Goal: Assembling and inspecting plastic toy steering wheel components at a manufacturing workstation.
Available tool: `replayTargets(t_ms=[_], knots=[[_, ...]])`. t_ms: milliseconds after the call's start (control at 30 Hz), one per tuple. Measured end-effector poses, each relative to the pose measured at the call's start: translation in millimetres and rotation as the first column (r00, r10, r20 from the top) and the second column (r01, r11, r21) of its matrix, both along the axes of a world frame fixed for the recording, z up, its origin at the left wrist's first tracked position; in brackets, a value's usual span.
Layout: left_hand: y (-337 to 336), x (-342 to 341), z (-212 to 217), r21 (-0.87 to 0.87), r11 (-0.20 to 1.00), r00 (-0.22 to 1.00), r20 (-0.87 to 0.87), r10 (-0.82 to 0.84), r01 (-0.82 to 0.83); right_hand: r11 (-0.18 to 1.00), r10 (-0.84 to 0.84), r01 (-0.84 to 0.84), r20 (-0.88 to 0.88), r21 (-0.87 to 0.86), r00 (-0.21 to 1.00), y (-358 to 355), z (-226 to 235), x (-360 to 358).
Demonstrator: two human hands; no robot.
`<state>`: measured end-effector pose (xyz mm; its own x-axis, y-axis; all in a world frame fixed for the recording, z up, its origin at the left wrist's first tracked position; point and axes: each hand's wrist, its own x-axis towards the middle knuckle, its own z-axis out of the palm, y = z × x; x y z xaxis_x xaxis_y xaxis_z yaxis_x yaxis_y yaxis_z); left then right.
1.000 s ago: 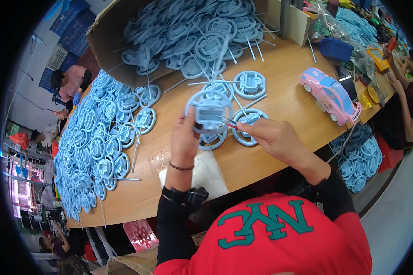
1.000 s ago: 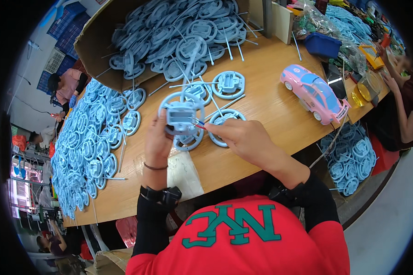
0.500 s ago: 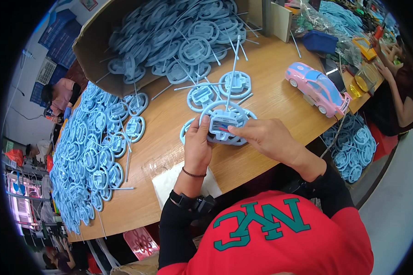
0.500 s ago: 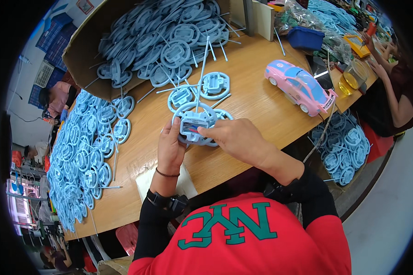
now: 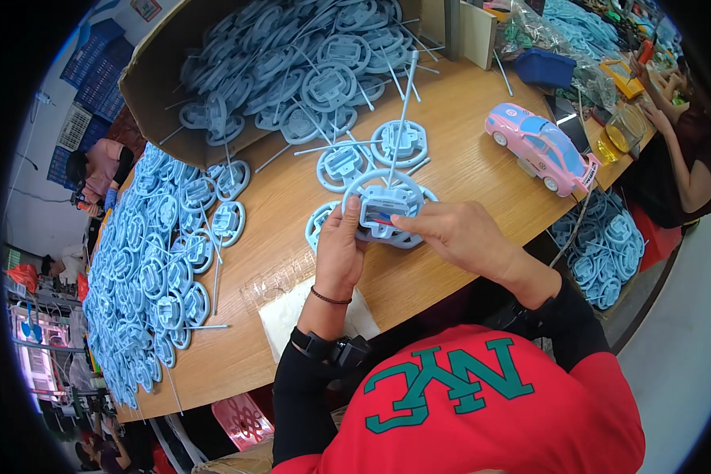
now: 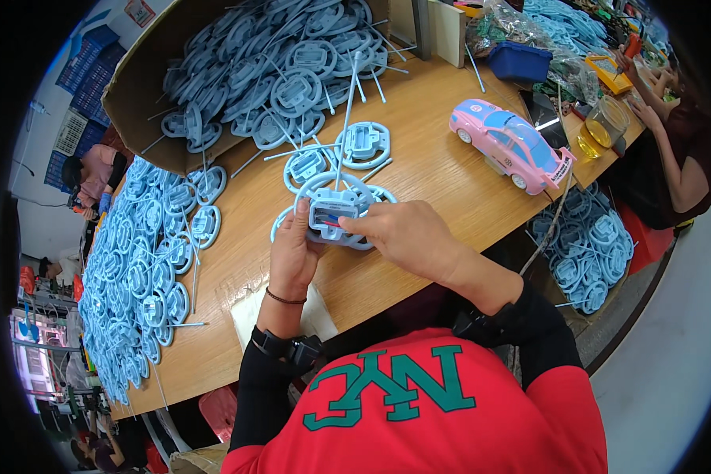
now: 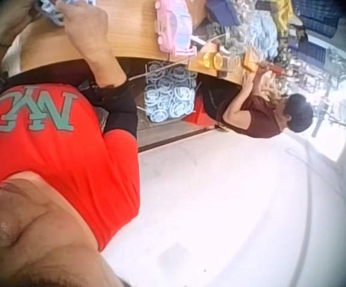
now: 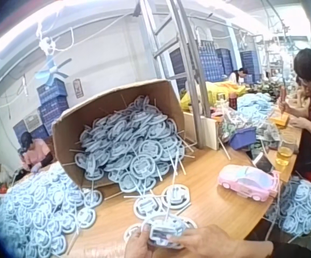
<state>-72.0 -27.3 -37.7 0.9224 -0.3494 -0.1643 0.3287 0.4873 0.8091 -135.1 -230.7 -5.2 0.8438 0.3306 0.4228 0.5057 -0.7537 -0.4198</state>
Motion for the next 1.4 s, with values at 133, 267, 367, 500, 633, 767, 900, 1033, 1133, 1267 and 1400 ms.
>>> replayTargets(t_ms=[133,267,367,500,633,767,900,1033,1133,1267,1400], knots=[[-5.3,-4.2,8.5,0.017,1.0,0.996,-0.082,-0.02,0.022,1.0,0.006,-0.006,0.022,0.029,1.0,-1.8,-2.6,-0.3],[-5.0,-4.1,9.0,0.015,0.999,0.997,-0.061,-0.038,0.039,0.999,0.004,-0.006,0.028,0.046,1.0,-1.2,-4.4,-1.6],[-4.3,-4.5,7.1,-0.019,0.999,0.999,-0.017,-0.04,0.04,0.999,0.002,-0.003,0.015,0.037,1.0,0.2,0.1,-2.6],[-2.5,-2.4,1.1,-0.05,0.998,0.999,-0.044,-0.026,0.023,1.0,-0.005,0.005,0.003,-0.01,1.0,-0.2,-0.9,-0.7],[-3.3,-0.9,-2.2,-0.022,1.0,0.998,-0.062,0.02,-0.021,1.0,-0.005,0.004,0.042,0.028,0.999,0.7,-7.3,0.9],[-2.6,-0.3,-2.1,-0.041,0.997,0.998,-0.039,0.056,-0.058,1.0,-0.015,0.015,0.032,-0.005,0.999,3.9,-7.8,1.5],[-3.1,-0.7,-4.4,-0.063,0.991,0.993,-0.017,0.118,-0.119,1.0,-0.009,0.009,-0.014,0.002,1.0,8.6,-3.0,3.0],[-4.0,0.7,-5.3,-0.067,0.992,0.995,-0.023,0.102,-0.103,1.0,0.016,-0.016,0.001,0.026,1.0,6.7,-4.8,5.3],[-2.2,-1.1,-0.7,-0.036,0.996,0.997,-0.008,0.078,-0.078,0.998,0.035,-0.036,0.017,0.048,0.999,6.5,-6.7,5.7],[-5.4,0.6,-3.4,-0.035,0.999,0.999,-0.038,0.016,-0.017,0.999,0.012,-0.012,0.0,0.047,1.0,3.1,-4.2,5.2],[-6.8,1.2,-4.7,-0.056,0.994,0.986,-0.135,-0.096,0.09,0.997,0.017,-0.016,-0.01,0.074,1.0,-1.6,-5.4,4.3]])
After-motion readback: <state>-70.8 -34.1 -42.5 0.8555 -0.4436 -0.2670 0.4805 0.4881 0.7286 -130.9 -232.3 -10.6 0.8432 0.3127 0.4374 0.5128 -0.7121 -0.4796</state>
